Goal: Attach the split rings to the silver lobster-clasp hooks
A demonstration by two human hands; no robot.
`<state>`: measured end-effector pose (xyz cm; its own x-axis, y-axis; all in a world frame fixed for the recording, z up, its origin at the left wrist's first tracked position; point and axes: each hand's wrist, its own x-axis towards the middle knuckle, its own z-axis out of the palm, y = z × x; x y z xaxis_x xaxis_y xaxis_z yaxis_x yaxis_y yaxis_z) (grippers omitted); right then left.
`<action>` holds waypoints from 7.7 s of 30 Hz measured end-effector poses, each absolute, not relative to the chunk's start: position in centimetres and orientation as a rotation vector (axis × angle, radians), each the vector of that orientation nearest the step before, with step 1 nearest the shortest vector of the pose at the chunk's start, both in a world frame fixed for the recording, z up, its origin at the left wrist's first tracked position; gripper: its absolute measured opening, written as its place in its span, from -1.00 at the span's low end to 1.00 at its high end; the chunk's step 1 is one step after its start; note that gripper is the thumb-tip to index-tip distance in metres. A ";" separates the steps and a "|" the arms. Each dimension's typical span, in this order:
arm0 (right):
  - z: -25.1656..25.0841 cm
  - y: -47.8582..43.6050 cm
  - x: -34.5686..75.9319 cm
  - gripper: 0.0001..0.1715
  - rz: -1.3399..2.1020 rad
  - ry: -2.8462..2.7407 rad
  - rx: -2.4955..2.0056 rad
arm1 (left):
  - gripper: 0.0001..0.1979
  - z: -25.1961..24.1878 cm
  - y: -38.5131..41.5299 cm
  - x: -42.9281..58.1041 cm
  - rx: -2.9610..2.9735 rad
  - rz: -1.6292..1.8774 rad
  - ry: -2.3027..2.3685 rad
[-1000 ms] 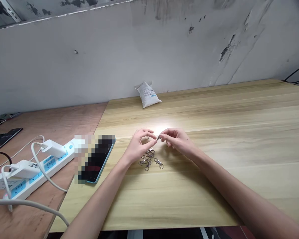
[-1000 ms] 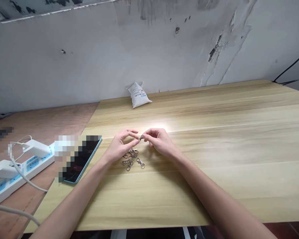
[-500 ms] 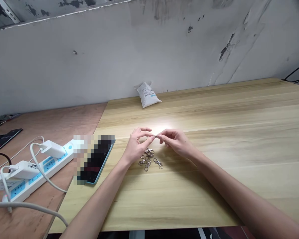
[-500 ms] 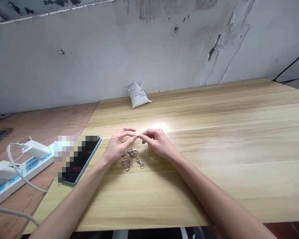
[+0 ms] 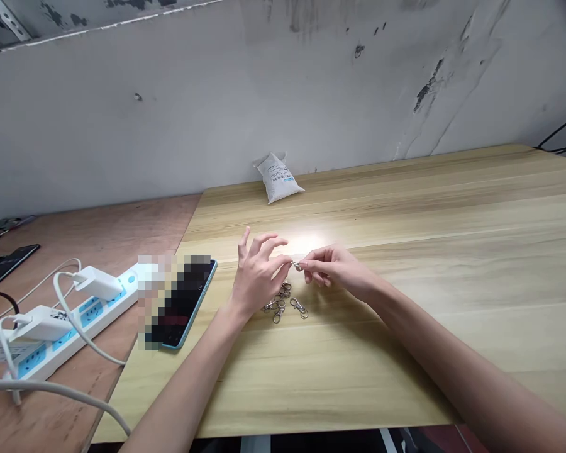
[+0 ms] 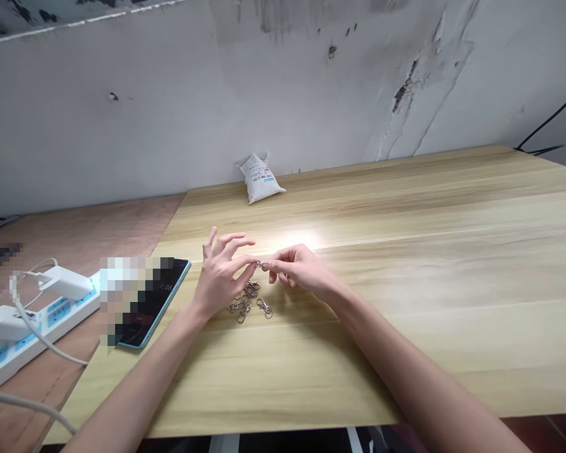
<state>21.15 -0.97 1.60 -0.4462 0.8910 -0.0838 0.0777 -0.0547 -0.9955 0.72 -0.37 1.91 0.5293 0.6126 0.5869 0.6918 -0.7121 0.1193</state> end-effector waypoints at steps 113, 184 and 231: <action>-0.9 -0.7 21.0 -0.75 0.078 -2.170 -1.128 | -0.92 1.3 0.5 0.2 -2.926 -1.372 -1.719; 1.1 -1.3 19.5 -0.78 1.411 -1.097 -0.976 | -0.97 2.3 -0.6 0.7 -2.718 -1.271 -1.410; 0.8 -1.9 19.2 -0.85 0.790 -1.575 -1.182 | -0.93 1.9 -0.5 0.7 -2.578 -1.038 -1.305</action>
